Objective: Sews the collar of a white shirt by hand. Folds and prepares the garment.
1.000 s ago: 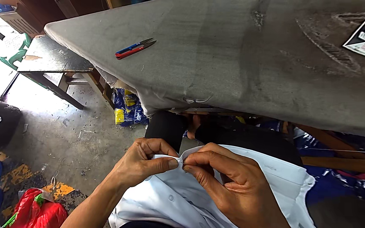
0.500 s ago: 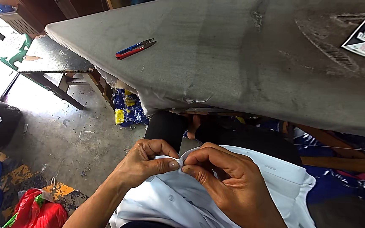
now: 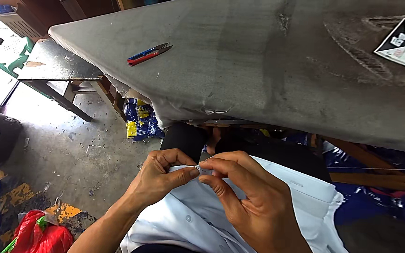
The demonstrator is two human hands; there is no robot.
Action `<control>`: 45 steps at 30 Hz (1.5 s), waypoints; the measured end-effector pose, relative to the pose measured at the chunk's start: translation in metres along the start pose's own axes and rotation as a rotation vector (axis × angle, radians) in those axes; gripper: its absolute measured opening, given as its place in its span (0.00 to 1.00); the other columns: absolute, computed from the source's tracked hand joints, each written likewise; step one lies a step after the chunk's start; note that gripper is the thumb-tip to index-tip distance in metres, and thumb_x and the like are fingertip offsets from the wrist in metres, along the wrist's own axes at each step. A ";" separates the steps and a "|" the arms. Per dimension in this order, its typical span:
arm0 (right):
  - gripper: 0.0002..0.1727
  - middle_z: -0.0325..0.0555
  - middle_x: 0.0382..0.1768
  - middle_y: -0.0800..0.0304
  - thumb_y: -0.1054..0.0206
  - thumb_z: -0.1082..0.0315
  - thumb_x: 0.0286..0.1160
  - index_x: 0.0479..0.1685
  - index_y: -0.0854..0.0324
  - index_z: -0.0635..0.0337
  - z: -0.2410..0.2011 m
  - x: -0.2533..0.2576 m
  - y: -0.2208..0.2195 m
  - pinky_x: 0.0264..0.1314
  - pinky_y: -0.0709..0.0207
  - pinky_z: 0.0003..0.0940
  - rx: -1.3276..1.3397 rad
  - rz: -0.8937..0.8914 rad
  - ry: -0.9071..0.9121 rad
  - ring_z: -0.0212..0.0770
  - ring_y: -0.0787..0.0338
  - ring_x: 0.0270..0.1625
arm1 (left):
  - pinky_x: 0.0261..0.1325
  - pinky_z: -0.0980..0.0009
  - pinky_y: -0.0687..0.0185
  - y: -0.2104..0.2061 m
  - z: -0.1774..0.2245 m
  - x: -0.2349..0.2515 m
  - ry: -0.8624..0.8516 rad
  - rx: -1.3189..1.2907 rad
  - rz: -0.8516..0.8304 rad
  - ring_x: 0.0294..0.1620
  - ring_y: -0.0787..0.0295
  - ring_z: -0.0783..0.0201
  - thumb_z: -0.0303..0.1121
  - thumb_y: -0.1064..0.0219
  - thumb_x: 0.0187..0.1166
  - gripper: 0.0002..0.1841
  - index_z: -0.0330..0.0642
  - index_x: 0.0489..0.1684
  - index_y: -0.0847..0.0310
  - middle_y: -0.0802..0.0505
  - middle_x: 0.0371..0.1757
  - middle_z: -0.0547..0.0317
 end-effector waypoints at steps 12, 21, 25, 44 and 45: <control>0.10 0.44 0.40 0.09 0.40 0.66 0.88 0.42 0.15 0.57 -0.039 -0.008 -0.027 0.47 0.21 0.29 0.068 -0.076 0.283 0.38 0.12 0.45 | 0.33 0.82 0.22 -0.014 -0.005 -0.004 -0.003 0.186 0.029 0.28 0.18 0.80 0.26 0.30 0.77 0.05 0.33 0.41 0.11 0.10 0.28 0.66; 0.06 0.41 0.43 0.09 0.30 0.68 0.81 0.44 0.10 0.62 0.004 -0.018 -0.015 0.50 0.13 0.23 0.551 -0.195 -0.020 0.29 0.09 0.46 | 0.43 0.75 0.12 0.006 -0.009 -0.004 0.067 -0.029 -0.032 0.35 0.10 0.73 0.23 0.32 0.80 0.06 0.31 0.46 0.11 0.06 0.35 0.59; 0.13 0.35 0.36 0.09 0.27 0.67 0.76 0.54 0.16 0.63 0.020 -0.016 -0.004 0.39 0.14 0.20 0.367 -0.049 -0.156 0.26 0.11 0.36 | 0.43 0.75 0.13 0.005 -0.008 -0.005 0.054 -0.010 -0.036 0.35 0.10 0.73 0.23 0.31 0.79 0.06 0.31 0.46 0.11 0.06 0.35 0.59; 0.08 0.41 0.45 0.10 0.31 0.66 0.83 0.44 0.10 0.60 0.005 0.002 0.003 0.48 0.16 0.20 0.429 -0.084 0.002 0.28 0.12 0.47 | 0.39 0.81 0.18 -0.002 0.003 -0.008 -0.033 0.235 -0.022 0.33 0.14 0.79 0.27 0.30 0.79 0.06 0.34 0.44 0.10 0.07 0.34 0.64; 0.08 0.42 0.48 0.11 0.33 0.66 0.84 0.46 0.11 0.59 0.004 0.002 0.008 0.49 0.16 0.21 0.499 -0.081 0.023 0.29 0.12 0.49 | 0.38 0.81 0.18 -0.002 0.003 -0.008 -0.026 0.241 -0.014 0.33 0.15 0.79 0.28 0.29 0.79 0.06 0.34 0.44 0.09 0.07 0.33 0.64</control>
Point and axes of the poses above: each hand's wrist, its own x-axis towards the middle knuckle, its own y-axis out of the back of the hand, z = x × y, the point moved 6 cm from there along x, towards the middle knuckle
